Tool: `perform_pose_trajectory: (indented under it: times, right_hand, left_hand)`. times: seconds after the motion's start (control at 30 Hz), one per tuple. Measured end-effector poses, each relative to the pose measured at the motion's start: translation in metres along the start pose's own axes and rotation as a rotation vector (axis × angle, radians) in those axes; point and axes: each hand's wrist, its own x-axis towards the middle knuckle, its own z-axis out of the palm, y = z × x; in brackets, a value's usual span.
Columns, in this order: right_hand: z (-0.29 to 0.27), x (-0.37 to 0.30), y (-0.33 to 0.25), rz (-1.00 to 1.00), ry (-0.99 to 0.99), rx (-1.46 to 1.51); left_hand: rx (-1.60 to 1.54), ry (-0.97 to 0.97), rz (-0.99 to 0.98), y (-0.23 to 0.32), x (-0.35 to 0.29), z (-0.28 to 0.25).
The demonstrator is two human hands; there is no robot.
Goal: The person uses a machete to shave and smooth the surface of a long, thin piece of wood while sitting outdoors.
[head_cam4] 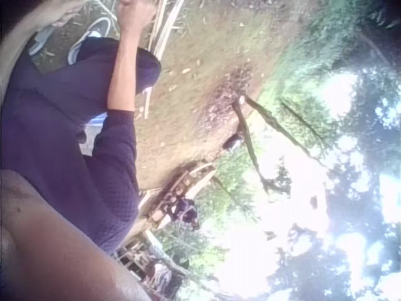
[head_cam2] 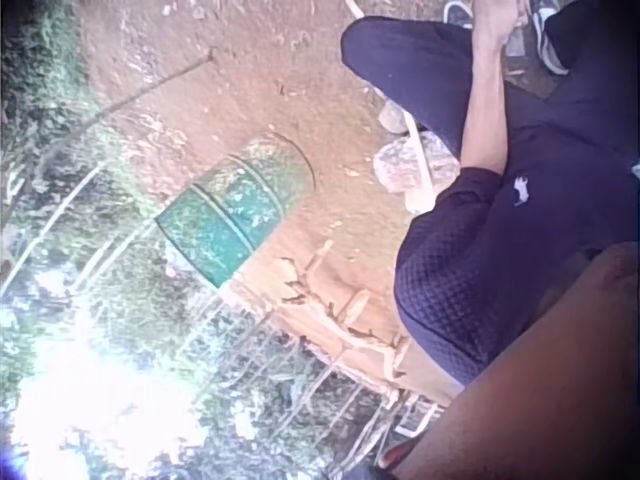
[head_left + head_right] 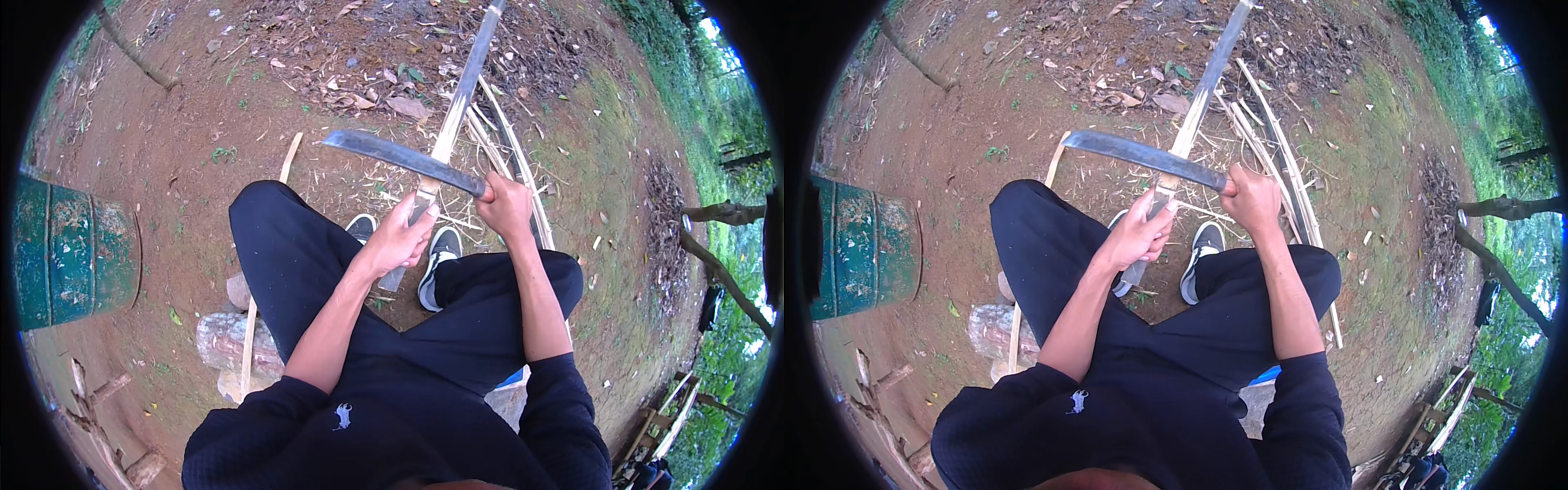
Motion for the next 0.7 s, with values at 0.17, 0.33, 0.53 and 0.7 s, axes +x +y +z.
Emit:
perform_pose_trajectory:
  times: [0.17,0.33,0.53,0.7]
  right_hand:
    - [-0.001,-0.001,-0.013,-0.156,-0.039,0.029]
    - [0.004,-0.008,-0.019,-0.169,-0.066,-0.013]
    - [0.012,0.002,0.010,-0.192,0.043,-0.020]
    - [0.042,0.004,0.046,-0.144,0.104,-0.054]
  left_hand:
    - [0.119,-0.012,0.011,0.000,-0.002,-0.002]
    - [0.224,-0.033,-0.001,-0.005,0.002,-0.005]
    - [0.349,0.025,0.153,-0.011,0.005,-0.004]
    - [0.294,0.035,0.105,0.000,0.005,-0.003]
